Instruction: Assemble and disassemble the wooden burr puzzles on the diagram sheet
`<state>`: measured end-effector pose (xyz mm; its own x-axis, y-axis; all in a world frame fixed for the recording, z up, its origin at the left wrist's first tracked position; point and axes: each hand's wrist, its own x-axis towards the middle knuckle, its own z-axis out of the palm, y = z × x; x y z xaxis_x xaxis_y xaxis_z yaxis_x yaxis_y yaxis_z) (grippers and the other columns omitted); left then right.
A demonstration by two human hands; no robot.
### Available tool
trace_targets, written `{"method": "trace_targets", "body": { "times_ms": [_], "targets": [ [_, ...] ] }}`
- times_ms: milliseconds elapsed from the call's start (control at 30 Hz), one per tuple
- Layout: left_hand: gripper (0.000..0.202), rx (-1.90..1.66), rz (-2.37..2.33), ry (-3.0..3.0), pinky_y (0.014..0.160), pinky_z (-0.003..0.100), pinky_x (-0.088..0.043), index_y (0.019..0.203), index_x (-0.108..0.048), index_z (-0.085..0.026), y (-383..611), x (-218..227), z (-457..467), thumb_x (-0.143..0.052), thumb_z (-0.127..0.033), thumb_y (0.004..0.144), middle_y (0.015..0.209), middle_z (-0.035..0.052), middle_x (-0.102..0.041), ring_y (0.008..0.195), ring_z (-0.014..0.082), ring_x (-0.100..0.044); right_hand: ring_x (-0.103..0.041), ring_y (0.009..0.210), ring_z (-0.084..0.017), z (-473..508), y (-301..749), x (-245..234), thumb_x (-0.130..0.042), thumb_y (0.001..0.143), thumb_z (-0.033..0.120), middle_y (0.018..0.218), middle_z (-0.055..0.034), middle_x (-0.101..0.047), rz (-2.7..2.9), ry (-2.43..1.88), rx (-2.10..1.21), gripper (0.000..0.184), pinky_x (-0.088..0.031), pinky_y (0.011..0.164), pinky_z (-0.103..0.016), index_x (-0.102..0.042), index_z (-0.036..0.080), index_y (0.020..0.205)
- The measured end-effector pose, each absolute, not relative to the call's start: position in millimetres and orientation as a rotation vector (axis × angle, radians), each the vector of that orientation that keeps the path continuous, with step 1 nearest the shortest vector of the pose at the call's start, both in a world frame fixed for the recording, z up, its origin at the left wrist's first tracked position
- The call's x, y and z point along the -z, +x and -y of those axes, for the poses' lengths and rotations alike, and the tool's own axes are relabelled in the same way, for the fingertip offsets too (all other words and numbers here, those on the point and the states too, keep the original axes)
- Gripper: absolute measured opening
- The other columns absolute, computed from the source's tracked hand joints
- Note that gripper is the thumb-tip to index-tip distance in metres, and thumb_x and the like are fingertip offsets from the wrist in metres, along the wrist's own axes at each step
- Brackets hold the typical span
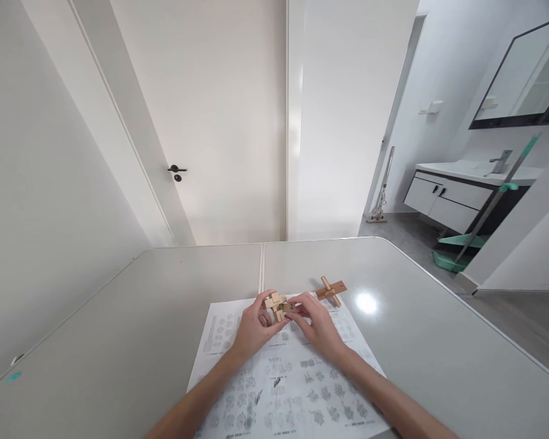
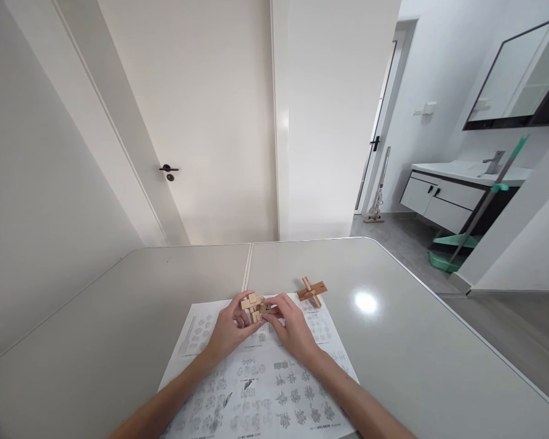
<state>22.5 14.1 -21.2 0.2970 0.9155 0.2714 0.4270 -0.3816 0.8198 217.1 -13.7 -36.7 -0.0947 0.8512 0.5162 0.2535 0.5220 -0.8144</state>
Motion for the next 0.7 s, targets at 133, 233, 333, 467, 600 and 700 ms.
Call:
{"method": "trace_targets", "body": {
  "times_ms": [133,233,333,467,600,700],
  "targets": [
    [0.063,-0.977,-1.148,2.002,0.053,0.020,-0.043,0.131,-0.053,-0.025,19.9,23.6,-15.6,-0.079,-0.042,0.077,0.058,-0.0104,-0.048,0.050,0.0098,-0.047,-0.068,0.082,-0.020,14.8,219.0,34.6,-0.060,0.097,0.037,0.108,-0.0081,-0.062,1.638,-0.943,-0.608,0.017,-0.060,0.079,-0.035,-0.066,0.024,0.107],
    [0.065,-0.956,-1.117,2.032,0.053,0.020,-0.045,0.133,-0.053,-0.026,18.3,23.5,-16.3,-0.080,-0.039,0.076,0.059,-0.0101,-0.050,0.051,0.0098,-0.049,-0.067,0.080,-0.021,15.1,221.8,32.8,-0.063,0.096,0.035,0.095,-0.0061,-0.068,1.692,-0.982,-0.555,0.016,-0.058,0.075,-0.034,-0.068,0.024,0.107],
    [0.066,-0.961,-1.099,2.066,0.054,0.020,-0.046,0.134,-0.054,-0.026,17.1,22.1,-17.1,-0.081,-0.037,0.075,0.066,-0.0080,-0.056,0.052,0.0088,-0.050,-0.067,0.077,-0.020,14.8,224.3,34.3,-0.064,0.095,0.031,0.091,-0.0043,-0.072,1.723,-1.025,-0.528,0.017,-0.055,0.071,-0.032,-0.068,0.024,0.111],
    [0.065,-0.970,-1.070,2.109,0.055,0.020,-0.048,0.134,-0.056,-0.027,14.8,20.8,-19.1,-0.081,-0.040,0.075,0.080,-0.0036,-0.063,0.056,0.0086,-0.052,-0.067,0.075,-0.019,14.0,226.5,37.9,-0.062,0.096,0.028,0.090,-0.0025,-0.074,1.764,-1.036,-0.498,0.017,-0.053,0.069,-0.029,-0.066,0.025,0.112],
    [0.062,-0.946,-1.051,2.156,0.056,0.022,-0.050,0.132,-0.057,-0.028,13.2,19.6,-19.1,-0.081,-0.040,0.075,0.095,-0.0005,-0.067,0.058,0.0087,-0.053,-0.068,0.072,-0.018,14.8,228.0,36.4,-0.060,0.097,0.027,0.089,-0.0007,-0.074,1.817,-1.056,-0.494,0.016,-0.052,0.066,-0.027,-0.064,0.026,0.112],
    [0.059,-0.945,-1.052,2.192,0.058,0.023,-0.050,0.129,-0.059,-0.029,13.1,17.3,-17.4,-0.081,-0.038,0.075,0.107,0.0013,-0.067,0.060,0.0090,-0.052,-0.068,0.071,-0.017,16.0,229.1,34.0,-0.058,0.098,0.027,0.089,-0.0006,-0.074,1.863,-1.076,-0.489,0.015,-0.051,0.066,-0.028,-0.063,0.026,0.112]
  ]
}}
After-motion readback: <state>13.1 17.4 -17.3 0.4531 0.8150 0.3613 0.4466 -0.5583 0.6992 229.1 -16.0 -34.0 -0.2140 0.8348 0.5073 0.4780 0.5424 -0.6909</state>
